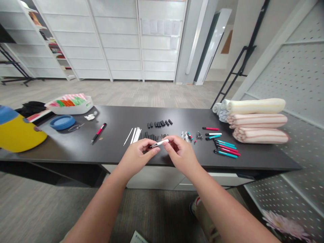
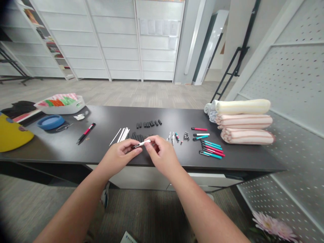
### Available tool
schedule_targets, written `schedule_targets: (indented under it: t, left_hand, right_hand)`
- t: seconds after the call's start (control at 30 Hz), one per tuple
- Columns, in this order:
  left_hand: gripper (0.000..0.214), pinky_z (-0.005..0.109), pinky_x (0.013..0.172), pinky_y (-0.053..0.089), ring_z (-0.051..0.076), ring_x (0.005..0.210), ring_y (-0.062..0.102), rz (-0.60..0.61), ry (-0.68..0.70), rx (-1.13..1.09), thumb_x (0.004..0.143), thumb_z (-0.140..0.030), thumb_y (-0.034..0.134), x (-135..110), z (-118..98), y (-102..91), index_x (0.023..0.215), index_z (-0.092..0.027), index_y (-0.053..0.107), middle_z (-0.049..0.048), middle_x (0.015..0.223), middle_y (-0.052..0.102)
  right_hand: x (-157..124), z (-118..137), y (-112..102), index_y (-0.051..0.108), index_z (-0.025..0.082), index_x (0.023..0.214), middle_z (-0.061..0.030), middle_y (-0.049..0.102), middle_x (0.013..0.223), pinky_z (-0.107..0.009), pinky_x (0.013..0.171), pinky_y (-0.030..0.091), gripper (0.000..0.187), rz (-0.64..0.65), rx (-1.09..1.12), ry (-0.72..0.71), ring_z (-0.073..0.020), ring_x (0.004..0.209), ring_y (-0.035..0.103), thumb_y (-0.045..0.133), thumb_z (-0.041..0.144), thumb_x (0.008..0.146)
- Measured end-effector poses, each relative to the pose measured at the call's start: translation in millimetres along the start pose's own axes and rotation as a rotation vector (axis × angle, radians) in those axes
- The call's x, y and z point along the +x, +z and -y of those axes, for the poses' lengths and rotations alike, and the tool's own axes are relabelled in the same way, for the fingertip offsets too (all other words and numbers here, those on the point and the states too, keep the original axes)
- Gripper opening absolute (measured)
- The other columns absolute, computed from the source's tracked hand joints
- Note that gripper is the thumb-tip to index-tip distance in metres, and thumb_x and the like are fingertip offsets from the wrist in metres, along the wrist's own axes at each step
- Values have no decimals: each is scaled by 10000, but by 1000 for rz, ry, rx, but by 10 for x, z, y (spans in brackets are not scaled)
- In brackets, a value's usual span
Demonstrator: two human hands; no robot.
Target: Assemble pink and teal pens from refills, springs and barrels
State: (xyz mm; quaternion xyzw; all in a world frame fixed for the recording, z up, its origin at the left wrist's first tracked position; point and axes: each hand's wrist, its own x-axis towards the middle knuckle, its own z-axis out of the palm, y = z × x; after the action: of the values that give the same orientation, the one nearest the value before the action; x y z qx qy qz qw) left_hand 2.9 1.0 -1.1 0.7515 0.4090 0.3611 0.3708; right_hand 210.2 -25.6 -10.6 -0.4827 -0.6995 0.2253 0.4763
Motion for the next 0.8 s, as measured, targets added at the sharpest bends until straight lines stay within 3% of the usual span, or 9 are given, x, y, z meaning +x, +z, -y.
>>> schedule_targets:
  t: [0.1,0.17,0.27,0.4,0.8]
  left_hand:
    - [223,299,788,465,196,913,632,-6,75,48,962,-415,676,-1,-19,25,947,-240,813,57,994,704]
    - [253,284,723,439,171,833,591,-60,21,-39,967,-436,670,5,-5,46,969,-239,828,54,932,664]
    - [322,259,673,420,124,712,507,-217,-121,-425,954,-479,688,34,45,73,1104,-223,815,30,840,608]
    - [322,227,662,430,89,702,487,-343,-166,-856,848,-432,826,82,96,94,1030,-167,796,31,899,617]
    - [292,253,742,478,130,750,572,-177,-143,-524,883,-447,777,39,38,117,1008,-183,769,29,917,712]
  right_hand:
    - [0,0,7,704,241,1080,-22,730,936,-286,676,474,223,46,-16,-26,-157,739,635,594,428,1029]
    - [0,-6,15,678,239,1144,-22,727,954,-280,657,473,244,29,12,6,-151,727,631,584,435,1033]
    - [8,0,23,655,231,1139,-16,716,916,-277,646,459,250,27,10,41,-147,708,618,543,436,1051]
    - [28,57,28,667,229,1018,2,694,828,-270,650,428,210,164,-60,-7,-144,696,603,530,382,1057]
    - [27,69,49,604,223,875,12,612,772,-274,654,358,254,260,-167,-113,-153,714,559,493,332,1076]
